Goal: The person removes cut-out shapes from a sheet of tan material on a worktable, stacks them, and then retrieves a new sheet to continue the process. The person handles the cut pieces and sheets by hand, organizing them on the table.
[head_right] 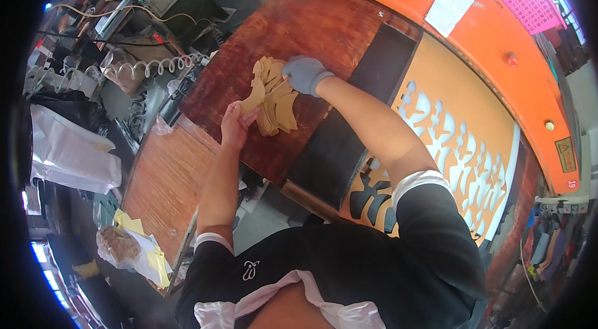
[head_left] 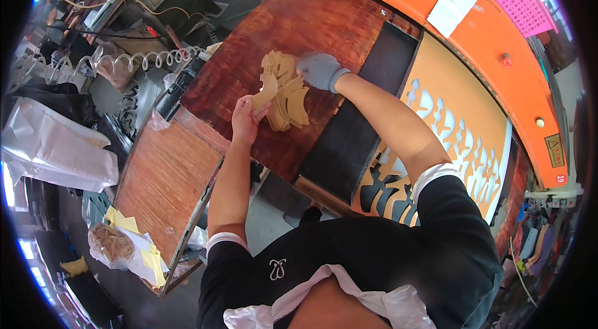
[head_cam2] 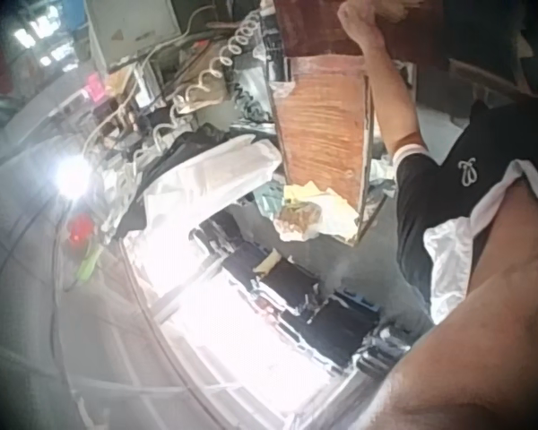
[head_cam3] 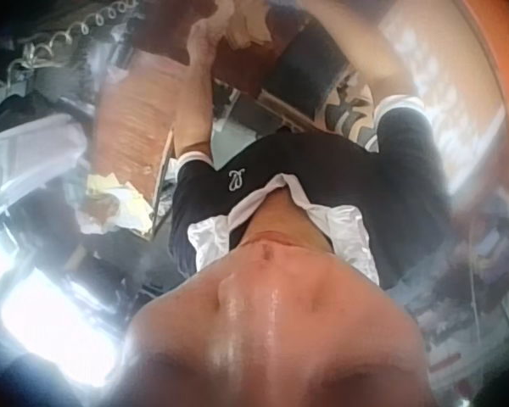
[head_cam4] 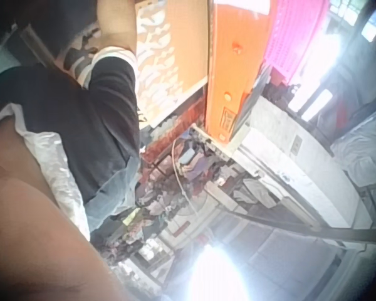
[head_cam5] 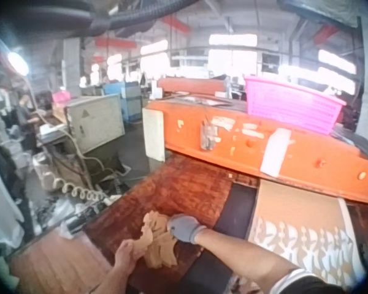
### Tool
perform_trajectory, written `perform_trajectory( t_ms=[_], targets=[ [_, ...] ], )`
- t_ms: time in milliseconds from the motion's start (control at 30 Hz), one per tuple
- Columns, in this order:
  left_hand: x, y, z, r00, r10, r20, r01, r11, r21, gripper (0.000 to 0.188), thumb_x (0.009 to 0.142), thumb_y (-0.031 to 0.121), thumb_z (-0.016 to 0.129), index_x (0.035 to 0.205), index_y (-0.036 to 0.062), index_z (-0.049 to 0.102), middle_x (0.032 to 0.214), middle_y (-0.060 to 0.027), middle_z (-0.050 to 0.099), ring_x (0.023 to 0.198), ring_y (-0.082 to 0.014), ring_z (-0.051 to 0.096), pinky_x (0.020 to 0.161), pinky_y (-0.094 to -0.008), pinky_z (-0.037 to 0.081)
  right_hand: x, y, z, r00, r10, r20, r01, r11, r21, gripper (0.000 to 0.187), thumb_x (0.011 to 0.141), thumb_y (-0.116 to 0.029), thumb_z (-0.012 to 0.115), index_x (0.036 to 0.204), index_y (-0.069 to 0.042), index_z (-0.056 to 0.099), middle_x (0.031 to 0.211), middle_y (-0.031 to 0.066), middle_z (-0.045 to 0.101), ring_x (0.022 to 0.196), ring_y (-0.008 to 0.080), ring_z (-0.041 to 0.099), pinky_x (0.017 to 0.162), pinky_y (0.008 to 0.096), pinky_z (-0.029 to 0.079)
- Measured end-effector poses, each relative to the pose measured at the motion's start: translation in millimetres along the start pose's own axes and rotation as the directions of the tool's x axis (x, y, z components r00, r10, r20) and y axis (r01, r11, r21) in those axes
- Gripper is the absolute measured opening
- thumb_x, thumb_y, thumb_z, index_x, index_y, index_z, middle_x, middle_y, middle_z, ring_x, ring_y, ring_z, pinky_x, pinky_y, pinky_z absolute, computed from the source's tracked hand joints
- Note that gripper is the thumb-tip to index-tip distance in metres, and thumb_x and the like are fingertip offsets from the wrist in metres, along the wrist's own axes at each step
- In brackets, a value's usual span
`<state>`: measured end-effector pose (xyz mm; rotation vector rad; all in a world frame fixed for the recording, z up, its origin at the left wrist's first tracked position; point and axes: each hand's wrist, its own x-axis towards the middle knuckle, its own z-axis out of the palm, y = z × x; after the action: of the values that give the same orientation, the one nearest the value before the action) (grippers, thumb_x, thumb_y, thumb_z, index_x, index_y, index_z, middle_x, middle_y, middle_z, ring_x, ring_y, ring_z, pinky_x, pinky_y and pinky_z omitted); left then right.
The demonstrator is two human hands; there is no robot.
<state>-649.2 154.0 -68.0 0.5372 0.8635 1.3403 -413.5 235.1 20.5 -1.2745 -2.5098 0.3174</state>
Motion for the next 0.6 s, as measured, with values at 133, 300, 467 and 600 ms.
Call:
perform_trajectory(
  t_ms=[133,300,467,600],
  targets=[
    [1,1,-2,1.000,-0.004,0.027,0.003,1.000,0.014,0.015,0.098,0.017,0.037,0.105,0.0071,0.045,0.108,-0.0143,0.060,0.091,-0.0288,0.064,0.074,-0.0342,0.054,11,-10,-7,0.988,-0.134,-0.080,0.104,0.948,-0.302,0.008,0.075,-0.013,0.057,0.077,-0.007,0.061,0.084,0.0121,0.058,0.084,0.0308,0.058,0.069,0.0405,0.048],
    [2,-1,-4,0.999,-0.005,0.034,0.006,1.000,-0.008,0.015,0.097,0.017,0.037,0.105,0.0070,0.046,0.108,-0.0143,0.061,0.090,-0.0282,0.065,0.075,-0.0338,0.054,4,-5,14,0.997,-0.051,-0.063,0.024,0.930,-0.367,0.010,0.079,-0.016,0.054,0.080,-0.009,0.062,0.083,0.0122,0.059,0.079,0.0309,0.059,0.066,0.0389,0.048],
    [-2,1,0,0.999,0.005,0.044,-0.007,0.999,0.031,0.015,0.097,0.017,0.040,0.105,0.0068,0.047,0.104,-0.0113,0.061,0.091,-0.0234,0.064,0.074,-0.0315,0.053,-4,5,45,0.937,0.105,-0.333,-0.037,0.978,0.204,0.024,0.081,-0.020,0.051,0.100,-0.010,0.061,0.091,0.0149,0.062,0.084,0.0351,0.059,0.075,0.0420,0.048],
    [-15,2,24,0.957,0.206,0.206,-0.286,0.798,0.530,0.018,0.091,0.021,0.051,0.104,0.0078,0.053,0.105,-0.0097,0.059,0.097,-0.0249,0.058,0.082,-0.0357,0.049,-3,8,64,0.933,0.321,-0.164,-0.170,0.793,0.586,0.031,0.082,-0.022,0.050,0.108,-0.008,0.059,0.105,0.0175,0.061,0.096,0.0363,0.057,0.085,0.0406,0.046]
  ],
)
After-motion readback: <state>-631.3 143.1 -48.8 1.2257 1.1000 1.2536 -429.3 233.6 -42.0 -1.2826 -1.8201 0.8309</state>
